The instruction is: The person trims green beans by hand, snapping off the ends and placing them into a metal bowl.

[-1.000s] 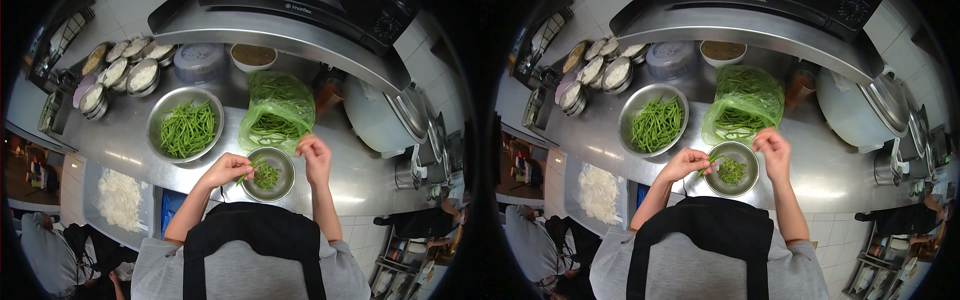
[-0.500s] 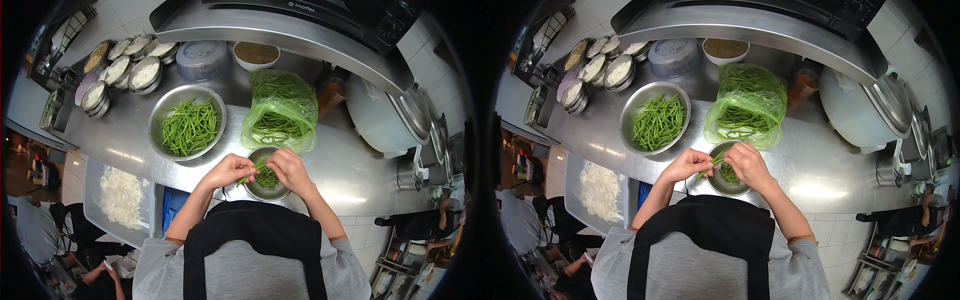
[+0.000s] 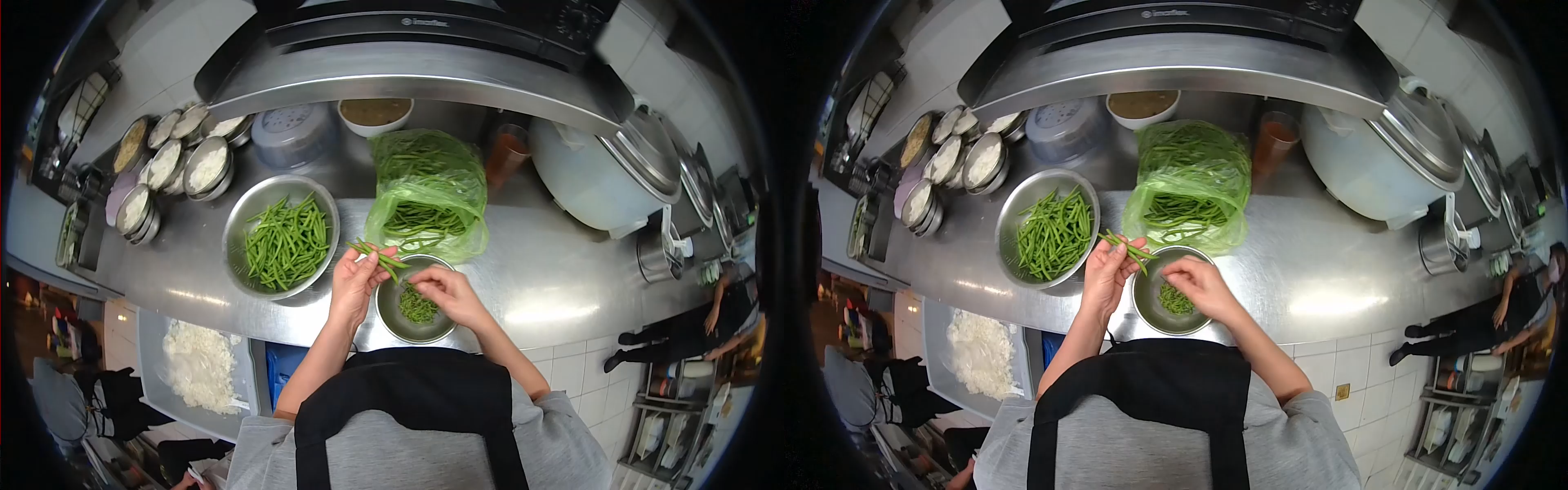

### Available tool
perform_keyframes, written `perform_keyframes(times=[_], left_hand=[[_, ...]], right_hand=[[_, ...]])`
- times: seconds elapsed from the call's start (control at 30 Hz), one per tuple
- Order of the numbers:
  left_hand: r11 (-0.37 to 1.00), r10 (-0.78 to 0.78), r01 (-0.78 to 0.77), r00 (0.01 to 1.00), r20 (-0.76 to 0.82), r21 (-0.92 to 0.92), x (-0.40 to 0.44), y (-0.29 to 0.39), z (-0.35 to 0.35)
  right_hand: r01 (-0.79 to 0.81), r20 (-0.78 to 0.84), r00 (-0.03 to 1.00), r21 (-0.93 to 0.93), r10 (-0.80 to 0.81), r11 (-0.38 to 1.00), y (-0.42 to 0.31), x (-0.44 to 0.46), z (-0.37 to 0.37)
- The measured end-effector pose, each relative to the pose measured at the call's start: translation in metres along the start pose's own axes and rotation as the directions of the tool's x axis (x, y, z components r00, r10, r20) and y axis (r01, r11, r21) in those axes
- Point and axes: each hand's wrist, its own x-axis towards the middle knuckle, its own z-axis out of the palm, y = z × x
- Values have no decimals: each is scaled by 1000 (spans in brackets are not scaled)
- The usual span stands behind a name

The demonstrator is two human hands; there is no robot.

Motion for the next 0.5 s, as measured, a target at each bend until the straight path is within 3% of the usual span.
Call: perform_keyframes(times=[0.03,0.1,0.2,0.33,0.5], left_hand=[[1000,26,-27,999,-37,-8,1,-2,3],[999,39,-39,999,-35,13,-2,-3,6],[996,84,-82,996,-41,45,-2,-9,14],[990,134,-132,990,-36,54,-1,-15,12],[983,167,-169,986,23,75,-6,-15,12]], right_hand=[[-38,36,999,298,29,954,-1,0,8],[-61,55,998,505,38,861,-6,1,18],[-187,106,982,666,157,722,2,5,19],[-164,124,986,756,108,633,18,6,13],[-99,91,995,668,51,738,2,-3,8]])
